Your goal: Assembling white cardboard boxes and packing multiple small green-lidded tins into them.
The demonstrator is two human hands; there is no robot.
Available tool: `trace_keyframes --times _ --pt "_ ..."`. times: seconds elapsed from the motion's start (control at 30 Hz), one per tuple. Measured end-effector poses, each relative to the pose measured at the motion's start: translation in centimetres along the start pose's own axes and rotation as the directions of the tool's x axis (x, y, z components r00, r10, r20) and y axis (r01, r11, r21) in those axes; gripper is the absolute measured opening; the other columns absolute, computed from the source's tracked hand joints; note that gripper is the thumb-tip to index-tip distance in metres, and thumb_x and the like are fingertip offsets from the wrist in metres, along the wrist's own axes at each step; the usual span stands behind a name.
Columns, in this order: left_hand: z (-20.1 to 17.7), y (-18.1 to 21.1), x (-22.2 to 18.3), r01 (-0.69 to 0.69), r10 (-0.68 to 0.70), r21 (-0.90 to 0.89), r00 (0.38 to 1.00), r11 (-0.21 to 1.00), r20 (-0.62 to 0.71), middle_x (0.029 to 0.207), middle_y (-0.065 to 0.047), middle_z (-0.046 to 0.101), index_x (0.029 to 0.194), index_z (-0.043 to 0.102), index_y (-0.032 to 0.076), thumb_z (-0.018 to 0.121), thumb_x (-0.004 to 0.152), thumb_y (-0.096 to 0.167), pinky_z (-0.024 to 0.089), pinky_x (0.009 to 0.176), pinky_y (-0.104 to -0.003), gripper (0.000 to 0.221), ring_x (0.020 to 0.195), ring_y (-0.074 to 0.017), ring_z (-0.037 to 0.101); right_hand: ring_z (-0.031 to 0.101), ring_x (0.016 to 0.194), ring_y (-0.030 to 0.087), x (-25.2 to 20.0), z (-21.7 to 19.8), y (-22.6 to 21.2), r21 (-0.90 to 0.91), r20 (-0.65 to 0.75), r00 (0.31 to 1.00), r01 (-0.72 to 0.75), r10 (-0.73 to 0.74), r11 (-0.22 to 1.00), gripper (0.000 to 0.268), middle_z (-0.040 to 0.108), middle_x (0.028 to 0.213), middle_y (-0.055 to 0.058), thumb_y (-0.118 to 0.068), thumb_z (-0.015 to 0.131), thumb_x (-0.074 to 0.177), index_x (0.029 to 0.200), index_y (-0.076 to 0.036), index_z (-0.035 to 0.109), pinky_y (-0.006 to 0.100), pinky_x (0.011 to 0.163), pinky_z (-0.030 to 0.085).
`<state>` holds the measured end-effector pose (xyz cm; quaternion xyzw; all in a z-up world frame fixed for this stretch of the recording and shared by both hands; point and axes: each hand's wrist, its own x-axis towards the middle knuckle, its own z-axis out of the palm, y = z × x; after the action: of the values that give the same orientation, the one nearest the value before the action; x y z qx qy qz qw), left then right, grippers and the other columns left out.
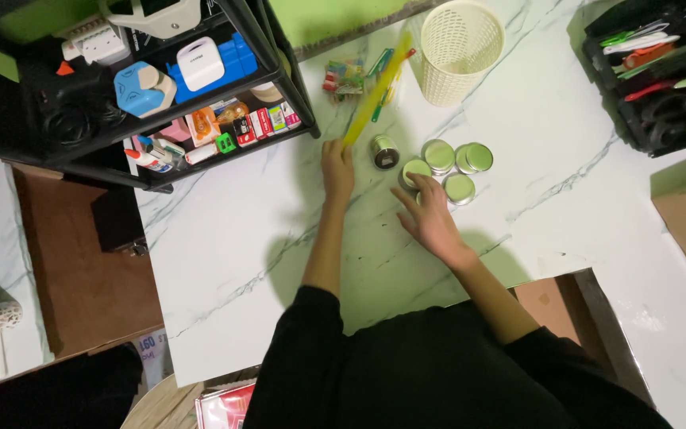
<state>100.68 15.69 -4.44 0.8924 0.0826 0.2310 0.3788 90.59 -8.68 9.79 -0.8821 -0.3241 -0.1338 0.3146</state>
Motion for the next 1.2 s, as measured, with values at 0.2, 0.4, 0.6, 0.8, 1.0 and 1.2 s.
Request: trace_keyframes --times 0.2,0.4,0.6,0.8,1.0,1.2 --pt "-2.9 6.6 -4.8 0.340 -0.333 -0.473 0.937 0.813 0.102 0.083 -0.010 0.061 0.120 0.060 0.003 0.057 0.105 0.024 0.048 0.067 -0.032 0.026 0.074 -0.0176 0.057 0.066 0.104 0.024 2.6 1.0 3.0 0.439 0.112 0.942 -0.331 0.315 0.835 0.055 0.062 0.124 0.015 -0.014 0.075 0.095 0.144 -0.009 0.051 0.034 0.087 0.057" --pt "-2.7 11.4 -3.5 0.012 0.103 -0.551 0.979 0.834 0.177 0.090 -0.007 0.059 0.112 0.059 0.001 0.061 0.106 0.020 0.049 0.068 -0.030 0.019 0.076 -0.0146 0.058 0.059 0.072 0.010 10.3 -1.4 9.1 0.819 0.173 0.897 -0.361 0.407 0.447 0.032 0.061 0.085 0.004 -0.018 0.051 0.112 0.142 -0.006 0.050 0.025 0.065 0.049" --pt "-2.9 16.1 3.0 -0.150 0.257 -0.503 0.954 0.851 0.152 0.109 -0.008 0.060 0.120 0.062 0.005 0.060 0.106 0.015 0.056 0.074 -0.028 0.017 0.095 -0.0178 0.064 0.060 0.073 0.009 15.4 -10.9 11.6 0.707 -0.258 0.918 -0.033 0.302 0.706 0.012 0.061 0.089 0.002 -0.010 0.054 0.117 0.115 0.000 0.058 0.025 0.066 0.051" --pt "-0.8 19.7 7.3 -0.144 0.243 -0.423 0.951 0.895 0.190 0.143 -0.014 0.048 0.148 0.045 0.014 0.071 0.094 0.015 0.055 0.093 -0.037 0.060 0.121 -0.0298 0.055 0.064 0.075 0.012 17.8 -15.5 14.4 0.573 -0.580 0.784 0.199 0.222 0.795 0.008 0.064 0.093 0.006 -0.006 0.055 0.119 0.117 0.002 0.053 0.028 0.066 0.056" --pt "4.5 21.1 8.9 -0.254 0.308 -0.347 0.945 0.903 0.109 0.153 -0.035 0.027 0.148 0.044 0.011 0.086 0.079 0.012 0.038 0.114 -0.051 0.081 0.143 -0.0508 0.031 0.069 0.071 0.011 18.3 -11.1 20.7 0.202 -0.549 0.823 -0.038 0.146 0.979 0.013 0.065 0.084 0.007 -0.005 0.068 0.110 0.111 0.000 0.057 0.027 0.062 0.054" --pt "7.6 20.6 9.2 -0.194 0.241 -0.311 0.963 0.931 0.122 0.147 -0.027 0.042 0.111 0.057 0.006 0.089 0.080 0.014 0.042 0.114 -0.050 0.045 0.140 -0.0464 0.044 0.064 0.074 0.014 18.4 -8.9 23.2 0.301 -0.425 0.883 -0.068 0.198 0.951 0.014 0.065 0.085 0.008 -0.003 0.071 0.102 0.107 -0.001 0.059 0.028 0.062 0.052"
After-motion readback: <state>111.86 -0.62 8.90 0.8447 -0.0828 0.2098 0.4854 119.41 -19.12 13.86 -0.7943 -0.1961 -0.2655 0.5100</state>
